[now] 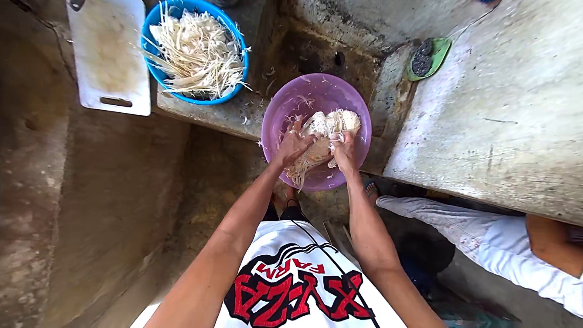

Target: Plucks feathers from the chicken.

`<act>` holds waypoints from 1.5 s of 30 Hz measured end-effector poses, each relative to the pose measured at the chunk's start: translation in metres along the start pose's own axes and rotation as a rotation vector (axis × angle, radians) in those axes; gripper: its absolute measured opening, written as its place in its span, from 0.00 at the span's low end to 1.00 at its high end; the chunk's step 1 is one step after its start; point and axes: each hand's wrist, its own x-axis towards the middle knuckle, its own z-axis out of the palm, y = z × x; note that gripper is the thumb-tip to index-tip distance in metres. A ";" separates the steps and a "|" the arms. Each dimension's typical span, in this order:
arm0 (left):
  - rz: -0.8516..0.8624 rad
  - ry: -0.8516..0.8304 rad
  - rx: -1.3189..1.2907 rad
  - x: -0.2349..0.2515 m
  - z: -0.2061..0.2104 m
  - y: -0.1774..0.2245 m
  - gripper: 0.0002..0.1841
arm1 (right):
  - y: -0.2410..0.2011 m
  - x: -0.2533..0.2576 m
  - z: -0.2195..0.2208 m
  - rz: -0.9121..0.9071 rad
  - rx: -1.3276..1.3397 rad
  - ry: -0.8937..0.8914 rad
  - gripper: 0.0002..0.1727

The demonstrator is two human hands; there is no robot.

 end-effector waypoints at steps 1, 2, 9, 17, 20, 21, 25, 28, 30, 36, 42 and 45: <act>0.048 -0.092 0.045 0.010 -0.002 0.003 0.53 | -0.007 -0.001 -0.004 -0.043 -0.154 -0.023 0.25; 0.100 -0.153 0.111 0.018 -0.001 0.007 0.53 | -0.013 -0.001 -0.006 -0.080 -0.273 -0.035 0.24; 0.204 -0.101 0.333 0.030 0.017 0.011 0.25 | -0.036 -0.035 0.014 -0.184 -0.301 -0.053 0.16; -0.028 0.048 0.361 0.029 0.011 0.011 0.28 | -0.011 -0.070 -0.012 0.059 -0.094 -0.056 0.21; 0.006 0.038 0.404 0.036 0.009 0.011 0.27 | -0.013 -0.038 -0.006 -0.039 -0.123 -0.029 0.28; 0.030 0.034 0.419 0.038 0.009 0.009 0.26 | -0.019 -0.032 -0.003 -0.064 -0.162 -0.028 0.33; 0.123 0.034 0.427 0.040 0.005 0.002 0.26 | -0.051 -0.012 0.015 -0.087 -0.400 0.008 0.51; 0.147 0.052 0.436 0.040 0.006 -0.002 0.26 | -0.066 0.000 0.024 -0.099 -0.625 0.000 0.51; 0.177 0.055 0.428 0.042 0.005 -0.002 0.25 | -0.072 0.007 0.025 -0.120 -0.690 -0.027 0.35; 0.208 -0.057 0.097 0.066 -0.006 -0.017 0.22 | -0.047 0.012 0.018 -0.324 -0.593 0.026 0.15; 0.018 -0.236 -0.013 0.077 -0.001 0.008 0.30 | -0.028 0.015 0.008 -0.112 -0.218 0.034 0.18; 0.021 -0.223 0.089 0.079 0.008 0.014 0.30 | -0.016 0.000 0.009 -0.080 0.021 0.014 0.17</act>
